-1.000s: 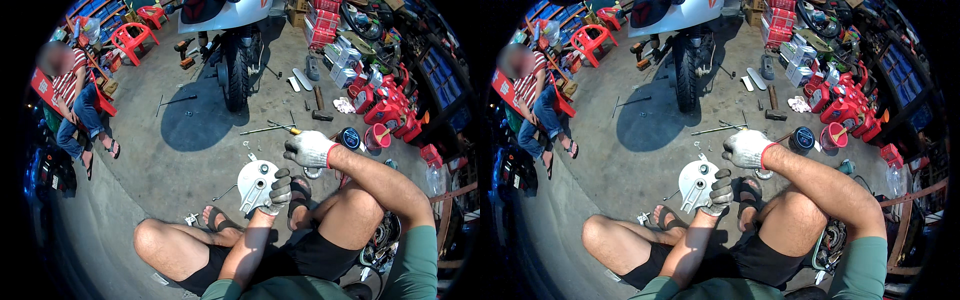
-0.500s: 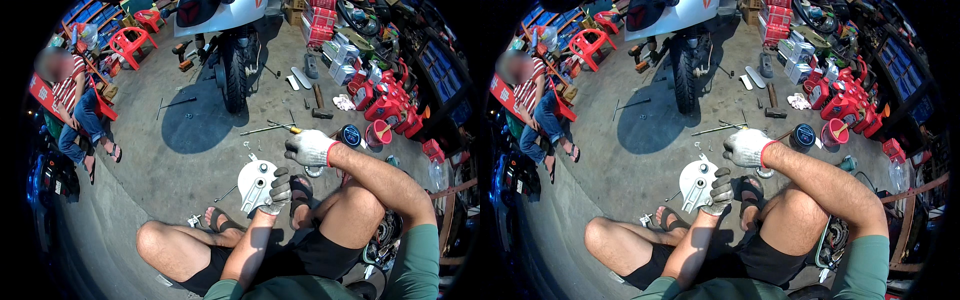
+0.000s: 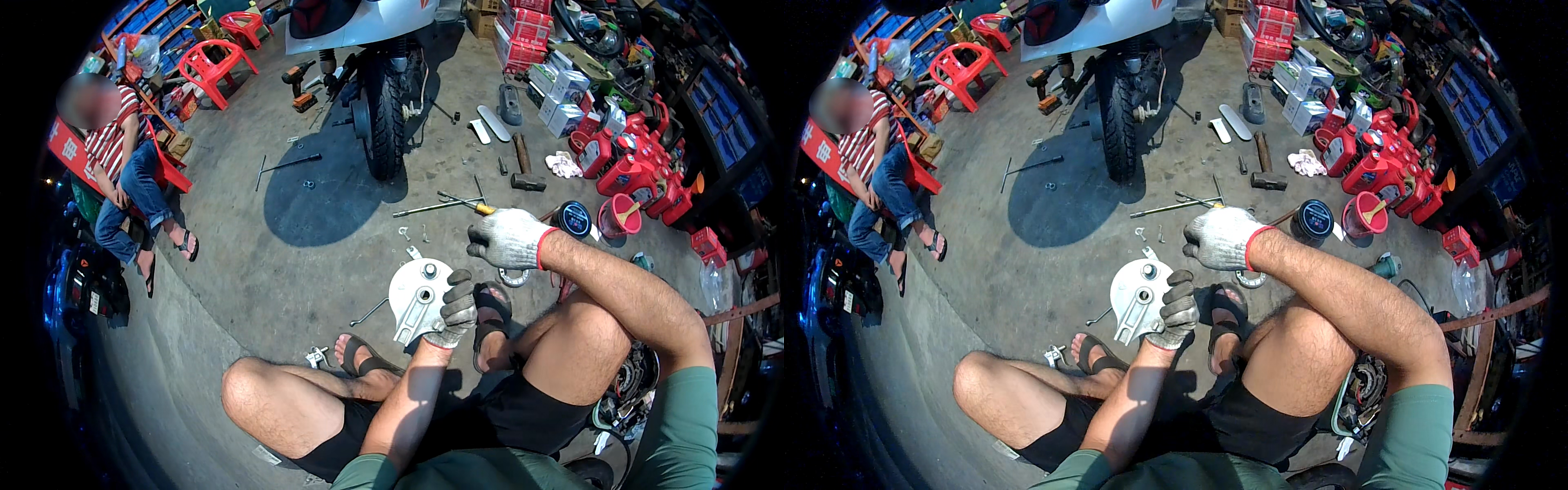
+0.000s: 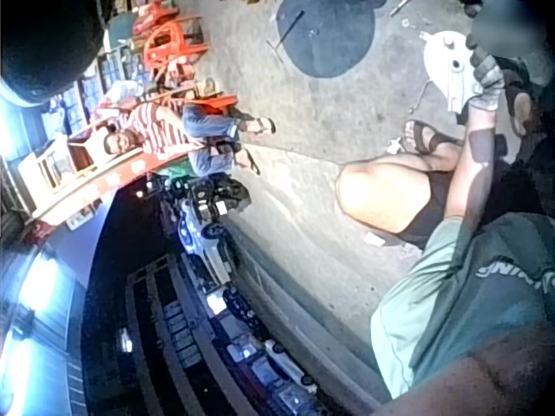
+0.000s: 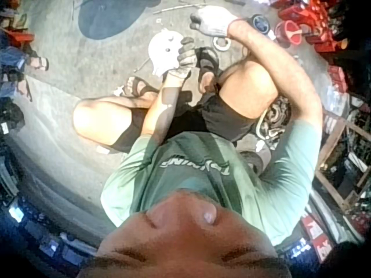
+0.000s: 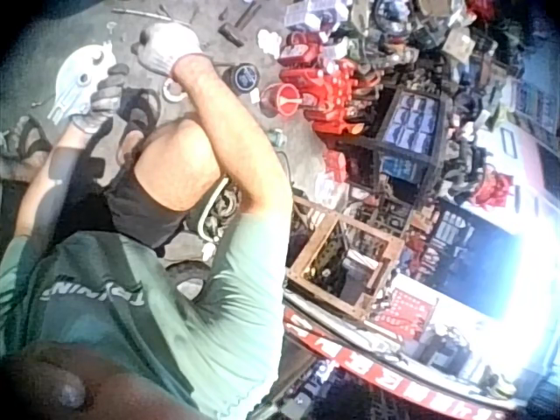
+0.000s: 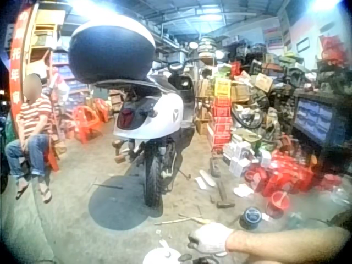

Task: The person cleans and assembles motorcycle brake components by hand, applying grease and attaching a brake shoe to the hub before pointing at the wheel assembly.

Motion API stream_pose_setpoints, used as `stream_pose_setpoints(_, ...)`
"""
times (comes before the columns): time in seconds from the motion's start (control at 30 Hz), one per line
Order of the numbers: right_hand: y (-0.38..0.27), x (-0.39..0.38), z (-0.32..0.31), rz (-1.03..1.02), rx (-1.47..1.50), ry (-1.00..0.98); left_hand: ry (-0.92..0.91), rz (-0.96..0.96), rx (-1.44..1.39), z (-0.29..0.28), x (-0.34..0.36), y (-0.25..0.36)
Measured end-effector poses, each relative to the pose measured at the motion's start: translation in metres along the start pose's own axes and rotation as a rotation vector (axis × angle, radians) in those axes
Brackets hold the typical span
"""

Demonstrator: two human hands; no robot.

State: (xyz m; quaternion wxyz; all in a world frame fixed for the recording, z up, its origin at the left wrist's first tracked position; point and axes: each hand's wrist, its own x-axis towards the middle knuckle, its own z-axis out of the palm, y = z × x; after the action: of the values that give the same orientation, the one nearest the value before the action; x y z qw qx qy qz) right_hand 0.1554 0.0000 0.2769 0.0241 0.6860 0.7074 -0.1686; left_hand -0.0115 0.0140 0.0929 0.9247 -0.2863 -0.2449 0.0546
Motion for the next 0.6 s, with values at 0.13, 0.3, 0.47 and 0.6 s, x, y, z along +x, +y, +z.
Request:
stream_pose_setpoints(0.13, -0.002, 0.0, -0.003, 0.018, -0.001, -0.016, -0.016, -0.017, 0.0, -0.001, 0.001, 0.001)
stream_pose_setpoints(0.3, -0.001, -0.001, -0.003, 0.019, 0.018, -0.018, 0.027, -0.023, 0.05, 0.006, 0.0, -0.002)
stream_pose_setpoints(0.47, -0.001, -0.001, -0.002, 0.008, 0.021, -0.013, 0.039, -0.024, 0.042, 0.006, -0.003, 0.0)
stream_pose_setpoints(0.6, -0.001, -0.001, -0.001, -0.005, 0.032, 0.0, 0.092, 0.026, 0.092, 0.009, -0.002, -0.003)
